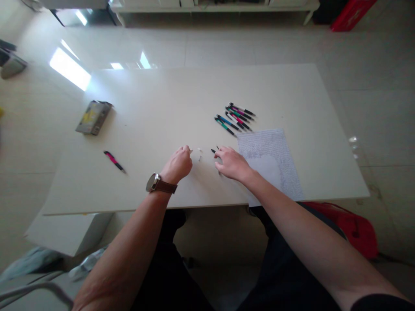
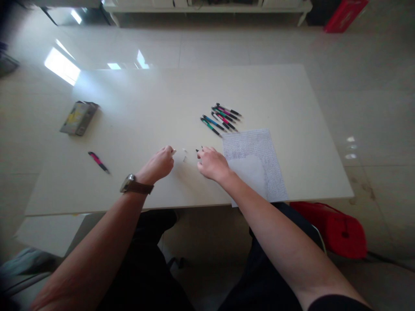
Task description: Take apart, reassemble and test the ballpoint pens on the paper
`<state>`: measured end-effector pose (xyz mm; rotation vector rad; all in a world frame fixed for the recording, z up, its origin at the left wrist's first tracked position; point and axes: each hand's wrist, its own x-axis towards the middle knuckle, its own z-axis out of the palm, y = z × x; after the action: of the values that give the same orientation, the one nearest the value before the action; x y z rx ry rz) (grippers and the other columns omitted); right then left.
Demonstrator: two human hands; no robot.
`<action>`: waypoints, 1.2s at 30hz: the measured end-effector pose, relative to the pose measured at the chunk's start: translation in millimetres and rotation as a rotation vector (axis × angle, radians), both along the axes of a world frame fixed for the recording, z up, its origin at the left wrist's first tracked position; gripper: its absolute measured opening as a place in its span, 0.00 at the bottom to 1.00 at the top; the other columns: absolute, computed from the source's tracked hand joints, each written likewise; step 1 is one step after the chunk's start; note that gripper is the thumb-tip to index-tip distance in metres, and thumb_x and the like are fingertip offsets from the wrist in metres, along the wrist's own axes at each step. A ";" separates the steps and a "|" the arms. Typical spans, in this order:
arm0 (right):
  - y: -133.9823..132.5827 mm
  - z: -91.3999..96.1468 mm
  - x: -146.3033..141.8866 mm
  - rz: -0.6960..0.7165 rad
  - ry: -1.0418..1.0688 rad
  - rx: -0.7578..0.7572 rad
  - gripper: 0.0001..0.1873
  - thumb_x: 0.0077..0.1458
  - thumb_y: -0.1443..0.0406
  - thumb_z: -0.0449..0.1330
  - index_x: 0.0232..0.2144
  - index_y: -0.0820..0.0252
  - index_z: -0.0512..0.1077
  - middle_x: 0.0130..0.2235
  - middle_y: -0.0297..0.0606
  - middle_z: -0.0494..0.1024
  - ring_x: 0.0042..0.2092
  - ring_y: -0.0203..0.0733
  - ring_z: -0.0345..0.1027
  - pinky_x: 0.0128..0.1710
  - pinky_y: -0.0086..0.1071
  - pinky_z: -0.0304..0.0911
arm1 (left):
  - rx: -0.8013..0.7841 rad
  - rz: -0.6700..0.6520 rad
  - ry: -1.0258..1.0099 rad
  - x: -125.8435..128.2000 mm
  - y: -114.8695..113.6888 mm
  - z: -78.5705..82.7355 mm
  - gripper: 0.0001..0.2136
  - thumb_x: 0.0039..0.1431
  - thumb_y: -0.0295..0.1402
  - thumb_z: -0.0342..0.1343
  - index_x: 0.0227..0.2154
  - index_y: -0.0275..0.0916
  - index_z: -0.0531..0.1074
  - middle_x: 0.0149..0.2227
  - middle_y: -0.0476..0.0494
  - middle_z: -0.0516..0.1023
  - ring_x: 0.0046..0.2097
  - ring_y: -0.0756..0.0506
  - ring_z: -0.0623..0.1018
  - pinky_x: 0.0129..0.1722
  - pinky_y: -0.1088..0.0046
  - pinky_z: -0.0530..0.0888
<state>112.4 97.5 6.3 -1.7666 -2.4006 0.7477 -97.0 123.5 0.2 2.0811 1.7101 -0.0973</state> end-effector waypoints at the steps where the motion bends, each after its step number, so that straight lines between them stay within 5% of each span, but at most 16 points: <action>1: -0.3 -0.4 -0.6 0.019 0.014 -0.003 0.12 0.59 0.66 0.56 0.43 0.60 0.76 0.48 0.44 0.75 0.51 0.47 0.66 0.52 0.37 0.62 | 0.001 -0.001 -0.004 -0.2 0.1 -0.7 0.14 0.62 0.22 0.41 0.45 0.34 0.68 0.47 0.30 0.77 0.49 0.40 0.76 0.48 0.65 0.71; 12: -7.3 -1.7 -4.3 0.099 0.008 -0.005 0.13 0.60 0.64 0.57 0.45 0.60 0.77 0.51 0.45 0.74 0.53 0.49 0.65 0.51 0.39 0.64 | 0.003 -0.006 -0.022 3.0 0.7 3.6 0.16 0.61 0.21 0.41 0.47 0.33 0.69 0.48 0.30 0.78 0.50 0.40 0.77 0.47 0.65 0.71; 22: 3.9 0.4 3.7 -0.136 -0.073 0.011 0.12 0.62 0.70 0.52 0.41 0.62 0.75 0.46 0.47 0.77 0.48 0.46 0.70 0.47 0.36 0.64 | 0.055 0.074 -0.099 13.0 10.0 -2.3 0.09 0.63 0.32 0.52 0.43 0.41 0.74 0.39 0.39 0.80 0.41 0.42 0.77 0.40 0.67 0.70; 36: 14.4 -16.0 9.0 -0.177 -0.151 -0.058 0.13 0.63 0.72 0.50 0.42 0.64 0.74 0.45 0.50 0.79 0.46 0.46 0.74 0.44 0.35 0.67 | 0.024 0.068 -0.111 28.2 37.4 -20.3 0.07 0.61 0.30 0.53 0.37 0.40 0.76 0.38 0.39 0.79 0.40 0.44 0.76 0.37 0.69 0.68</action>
<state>121.4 111.8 -9.7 -2.0964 -2.2908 0.6929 -68.8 160.9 -20.1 2.0038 1.7214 0.0591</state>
